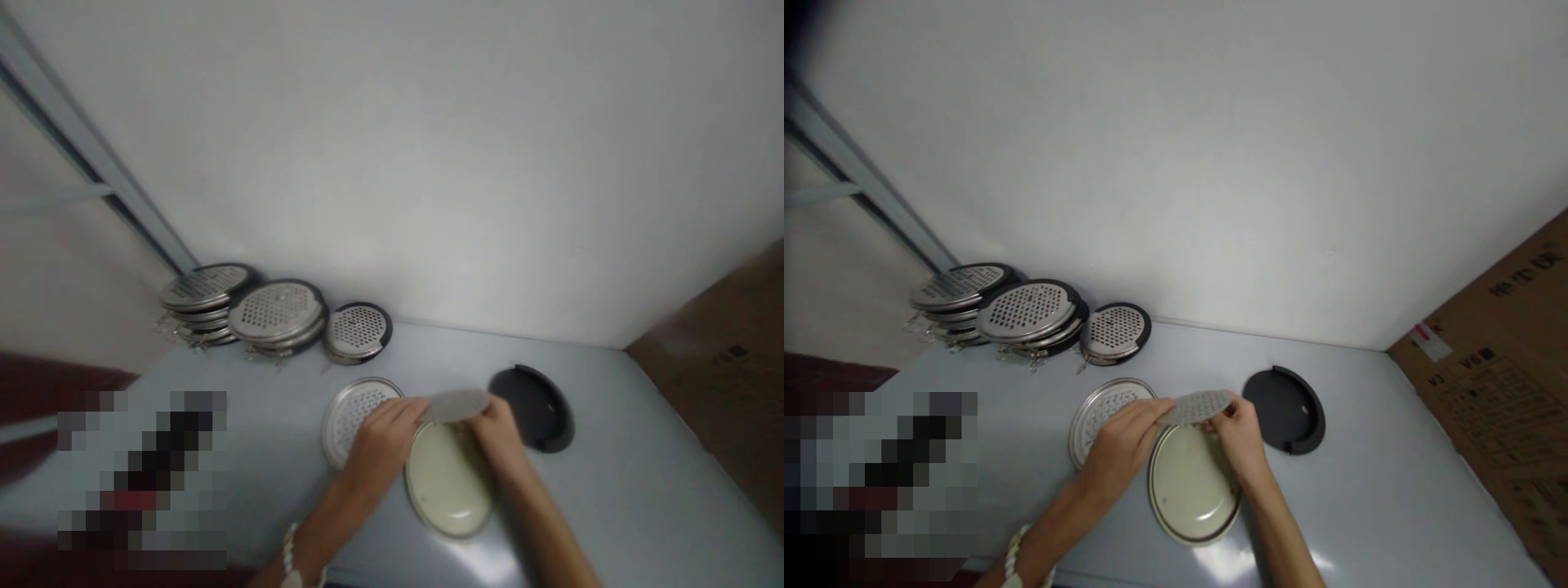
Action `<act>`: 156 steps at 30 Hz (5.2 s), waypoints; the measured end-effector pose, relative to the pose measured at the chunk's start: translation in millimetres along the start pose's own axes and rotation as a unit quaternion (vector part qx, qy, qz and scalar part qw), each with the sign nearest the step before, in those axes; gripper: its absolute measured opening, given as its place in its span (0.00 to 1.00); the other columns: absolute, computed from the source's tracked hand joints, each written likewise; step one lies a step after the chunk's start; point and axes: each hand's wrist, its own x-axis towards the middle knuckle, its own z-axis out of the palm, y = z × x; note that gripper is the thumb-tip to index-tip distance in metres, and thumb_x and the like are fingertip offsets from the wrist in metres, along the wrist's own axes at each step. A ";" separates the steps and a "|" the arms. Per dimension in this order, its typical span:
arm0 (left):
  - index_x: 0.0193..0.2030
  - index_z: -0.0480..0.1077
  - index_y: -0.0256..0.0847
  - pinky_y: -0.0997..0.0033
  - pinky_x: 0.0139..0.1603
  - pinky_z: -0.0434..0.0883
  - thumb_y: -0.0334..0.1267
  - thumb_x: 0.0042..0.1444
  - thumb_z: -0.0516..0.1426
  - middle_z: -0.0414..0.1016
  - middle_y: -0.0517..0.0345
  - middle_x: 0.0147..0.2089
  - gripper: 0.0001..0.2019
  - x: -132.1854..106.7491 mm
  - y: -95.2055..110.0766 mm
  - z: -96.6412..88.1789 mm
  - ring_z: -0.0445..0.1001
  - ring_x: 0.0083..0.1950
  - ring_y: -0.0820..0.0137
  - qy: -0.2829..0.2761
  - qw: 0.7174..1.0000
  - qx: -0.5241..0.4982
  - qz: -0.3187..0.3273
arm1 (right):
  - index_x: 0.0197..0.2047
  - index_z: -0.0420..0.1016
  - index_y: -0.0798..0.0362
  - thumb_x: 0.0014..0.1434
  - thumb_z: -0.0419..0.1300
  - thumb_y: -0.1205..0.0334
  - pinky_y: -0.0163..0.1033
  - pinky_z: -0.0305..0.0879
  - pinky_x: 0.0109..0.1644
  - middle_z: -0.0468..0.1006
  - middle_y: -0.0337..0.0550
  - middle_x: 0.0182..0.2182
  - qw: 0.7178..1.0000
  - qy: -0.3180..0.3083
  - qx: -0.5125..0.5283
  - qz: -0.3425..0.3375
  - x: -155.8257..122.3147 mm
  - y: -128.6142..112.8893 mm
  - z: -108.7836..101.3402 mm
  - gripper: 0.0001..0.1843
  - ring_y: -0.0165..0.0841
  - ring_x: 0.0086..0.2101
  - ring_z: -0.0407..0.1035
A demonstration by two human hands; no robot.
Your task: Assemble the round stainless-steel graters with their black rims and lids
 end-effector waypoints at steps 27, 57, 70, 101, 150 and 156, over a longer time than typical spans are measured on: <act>0.54 0.75 0.41 0.64 0.56 0.77 0.27 0.67 0.52 0.82 0.51 0.51 0.14 -25.1 -9.9 -3.6 0.80 0.52 0.66 -0.055 0.978 0.070 0.189 | 0.46 0.81 0.51 0.49 0.72 0.42 0.40 0.71 0.46 0.82 0.47 0.43 0.989 0.011 0.124 0.075 -63.3 18.9 -32.9 0.27 0.40 0.42 0.76; 0.53 0.74 0.45 0.48 0.58 0.74 0.40 0.52 0.70 0.76 0.49 0.56 0.22 -81.1 14.8 -11.0 0.72 0.60 0.53 -0.134 0.978 0.162 0.011 | 0.48 0.75 0.48 0.69 0.50 0.47 0.46 0.69 0.47 0.78 0.48 0.44 0.939 0.024 -0.330 -0.092 -98.6 38.5 -23.5 0.19 0.40 0.41 0.75; 0.57 0.72 0.46 0.49 0.60 0.73 0.45 0.58 0.65 0.76 0.49 0.59 0.21 -89.3 3.4 -8.2 0.70 0.63 0.52 -0.087 0.980 0.177 0.040 | 0.68 0.62 0.43 0.64 0.61 0.46 0.62 0.61 0.58 0.69 0.51 0.63 0.854 0.048 -0.470 -0.217 -109.7 57.0 -11.6 0.32 0.55 0.61 0.60; 0.44 0.68 0.37 0.73 0.24 0.65 0.55 0.61 0.53 0.62 0.69 0.22 0.21 -44.0 7.4 -9.7 0.65 0.21 0.73 -0.013 0.886 -0.300 -0.352 | 0.75 0.38 0.52 0.55 0.71 0.48 0.60 0.63 0.65 0.54 0.64 0.68 0.929 0.020 -0.306 -0.207 -117.7 82.8 -14.5 0.59 0.57 0.65 0.58; 0.58 0.66 0.42 0.60 0.51 0.71 0.34 0.59 0.58 0.72 0.49 0.54 0.20 -37.9 25.7 -7.3 0.73 0.49 0.62 -0.134 0.972 -0.028 -0.190 | 0.74 0.47 0.48 0.35 0.81 0.60 0.61 0.64 0.65 0.55 0.61 0.69 0.928 0.020 -0.306 -0.209 -119.7 84.5 -8.7 0.69 0.59 0.65 0.58; 0.60 0.67 0.42 0.59 0.53 0.73 0.33 0.59 0.58 0.70 0.49 0.54 0.21 -42.7 22.5 -6.2 0.73 0.48 0.63 -0.139 0.969 -0.041 -0.198 | 0.74 0.49 0.47 0.38 0.79 0.60 0.62 0.64 0.64 0.56 0.61 0.68 0.920 0.015 -0.319 -0.228 -119.1 87.0 -10.0 0.65 0.59 0.64 0.59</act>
